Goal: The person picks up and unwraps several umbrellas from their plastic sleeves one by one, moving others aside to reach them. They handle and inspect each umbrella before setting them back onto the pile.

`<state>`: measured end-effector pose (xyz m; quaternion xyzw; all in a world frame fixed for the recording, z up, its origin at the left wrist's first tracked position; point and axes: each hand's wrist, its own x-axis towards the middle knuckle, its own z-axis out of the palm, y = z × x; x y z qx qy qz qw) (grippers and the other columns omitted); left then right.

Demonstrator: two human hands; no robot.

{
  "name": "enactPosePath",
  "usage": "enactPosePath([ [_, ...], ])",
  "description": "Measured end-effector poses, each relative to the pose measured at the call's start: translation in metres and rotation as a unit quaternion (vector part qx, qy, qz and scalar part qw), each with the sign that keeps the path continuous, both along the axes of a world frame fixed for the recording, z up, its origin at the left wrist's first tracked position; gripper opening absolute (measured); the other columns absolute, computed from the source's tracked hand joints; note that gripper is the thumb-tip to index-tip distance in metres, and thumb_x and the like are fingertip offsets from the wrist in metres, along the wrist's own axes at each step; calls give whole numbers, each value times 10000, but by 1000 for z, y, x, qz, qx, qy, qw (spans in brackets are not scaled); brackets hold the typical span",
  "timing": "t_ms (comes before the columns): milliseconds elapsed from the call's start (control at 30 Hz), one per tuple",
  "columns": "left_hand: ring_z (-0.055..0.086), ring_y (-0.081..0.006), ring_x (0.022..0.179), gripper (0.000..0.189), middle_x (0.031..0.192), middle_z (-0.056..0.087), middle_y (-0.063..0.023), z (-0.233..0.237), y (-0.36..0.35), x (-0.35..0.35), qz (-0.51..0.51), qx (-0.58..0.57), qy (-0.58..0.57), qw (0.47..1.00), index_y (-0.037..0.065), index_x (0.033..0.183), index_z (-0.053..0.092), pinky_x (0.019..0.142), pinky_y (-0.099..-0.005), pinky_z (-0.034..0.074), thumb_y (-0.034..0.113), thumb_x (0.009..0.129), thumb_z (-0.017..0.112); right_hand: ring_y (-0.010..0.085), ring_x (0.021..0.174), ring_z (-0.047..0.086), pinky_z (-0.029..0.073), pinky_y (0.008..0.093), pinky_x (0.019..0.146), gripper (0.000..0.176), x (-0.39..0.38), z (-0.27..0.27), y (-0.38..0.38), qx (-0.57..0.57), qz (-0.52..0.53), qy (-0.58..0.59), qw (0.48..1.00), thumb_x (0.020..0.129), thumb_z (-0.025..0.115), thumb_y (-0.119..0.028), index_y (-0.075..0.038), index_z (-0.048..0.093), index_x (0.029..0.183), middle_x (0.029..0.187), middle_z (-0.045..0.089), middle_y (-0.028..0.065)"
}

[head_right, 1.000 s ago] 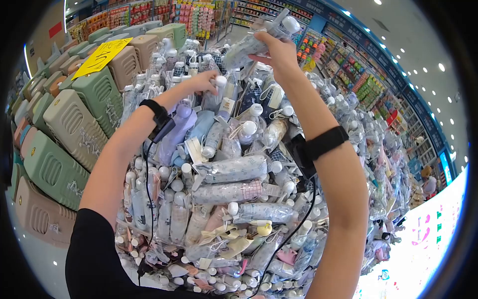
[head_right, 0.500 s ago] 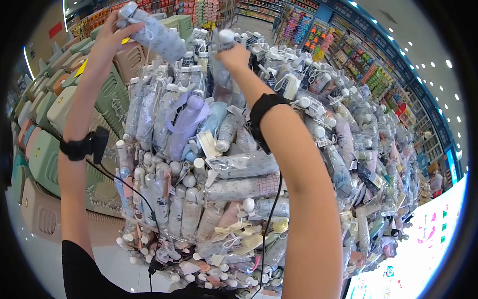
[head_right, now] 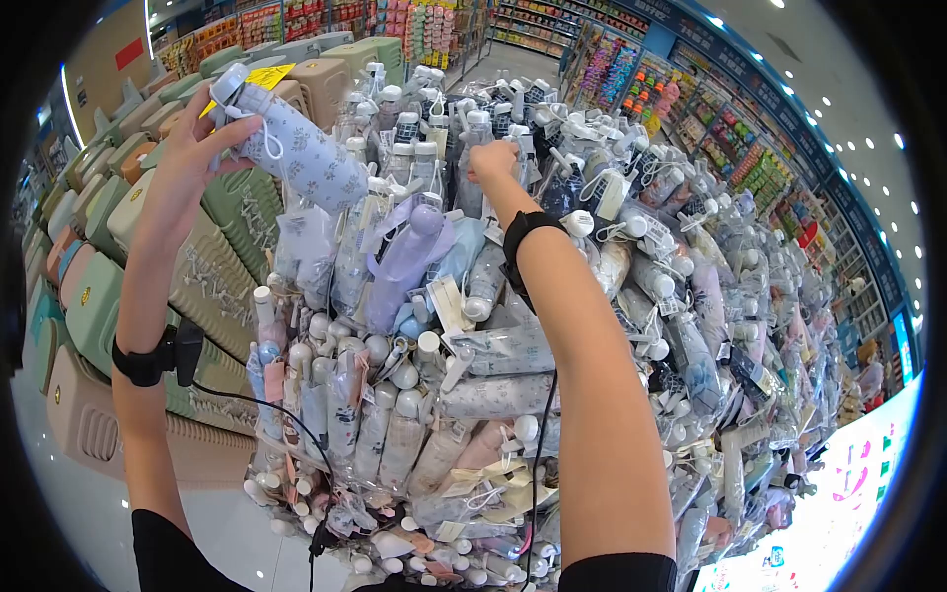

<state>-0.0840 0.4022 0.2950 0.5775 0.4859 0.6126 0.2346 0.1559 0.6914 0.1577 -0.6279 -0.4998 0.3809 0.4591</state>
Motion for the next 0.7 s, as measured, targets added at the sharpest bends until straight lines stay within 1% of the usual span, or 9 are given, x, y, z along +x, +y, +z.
enactPosePath([
  [100, 581, -128, 906, 411, 964, 584, -47, -2, 2, -7, 6, -13, 14, 1000, 78, 1112, 501, 764, -298, 509, 241, 774, 669, 307, 729, 640, 538, 377, 571, 426, 12, -1, 5, -87, 146, 37, 985, 749, 591, -101, 79, 413, 1092, 825, 619, 206],
  [200, 579, -115, 899, 394, 957, 593, -37, 0, 4, -5, 5, -33, 36, 999, 89, 1092, 513, 745, -295, 505, 271, 776, 665, 289, 852, 616, 507, 393, 707, 453, 7, 39, -40, -71, 106, -32, 991, 778, 584, -178, 38, 421, 1141, 933, 608, 203],
  [267, 559, -114, 928, 443, 1010, 580, -37, 2, 3, 5, -26, -55, 46, 997, 86, 1146, 487, 772, -304, 485, 289, 786, 650, 252, 951, 579, 470, 390, 807, 515, 8, 75, -77, 11, 199, -88, 976, 796, 611, -273, 18, 418, 1175, 1047, 570, 187],
  [333, 560, -117, 927, 473, 1044, 577, -44, 0, 8, 17, -67, -61, 43, 995, 76, 1177, 472, 772, -297, 480, 284, 789, 647, 207, 978, 559, 450, 354, 834, 615, 2, 116, -139, 29, 354, 19, 934, 776, 655, -369, -11, 413, 1214, 1064, 559, 155],
  [400, 564, -118, 931, 470, 1053, 576, -51, -2, 25, 34, -98, -32, 25, 994, 76, 1173, 474, 769, -288, 483, 286, 791, 648, 208, 928, 571, 451, 321, 820, 668, 1, 132, -177, 81, 469, 36, 879, 707, 714, -428, -18, 470, 1175, 1014, 583, 122],
  [500, 570, -130, 947, 479, 1070, 570, -62, 4, 49, 66, -136, -26, 27, 990, 70, 1177, 468, 770, -279, 487, 294, 794, 649, 215, 971, 560, 444, 323, 834, 695, 7, 136, -200, 179, 471, -87, 859, 693, 727, -389, -28, 437, 1212, 1092, 557, 116],
  [533, 571, -136, 954, 484, 1076, 567, -65, 6, 55, 77, -147, -29, 33, 988, 67, 1180, 464, 772, -277, 488, 297, 796, 649, 205, 909, 585, 454, 315, 798, 603, 9, 132, -198, 208, 448, -84, 865, 678, 728, -315, -19, 487, 1145, 1017, 592, 102],
  [633, 580, -165, 941, 484, 1106, 553, -74, -6, 79, 113, -192, 20, -38, 981, 54, 1180, 453, 777, -294, 487, 293, 806, 647, 188, 811, 604, 464, 315, 739, 486, 44, 142, -198, 184, 341, -115, 914, 672, 703, -242, -7, 538, 1064, 907, 620, 82],
  [700, 560, -199, 969, 391, 1071, 546, -90, -34, 82, 127, -70, 86, 160, 981, 63, 1119, 472, 790, -327, 478, 221, 805, 643, 163, 726, 604, 463, 303, 673, 384, 71, 143, -195, 139, 265, -64, 952, 685, 674, -230, -15, 570, 986, 821, 627, 65],
])
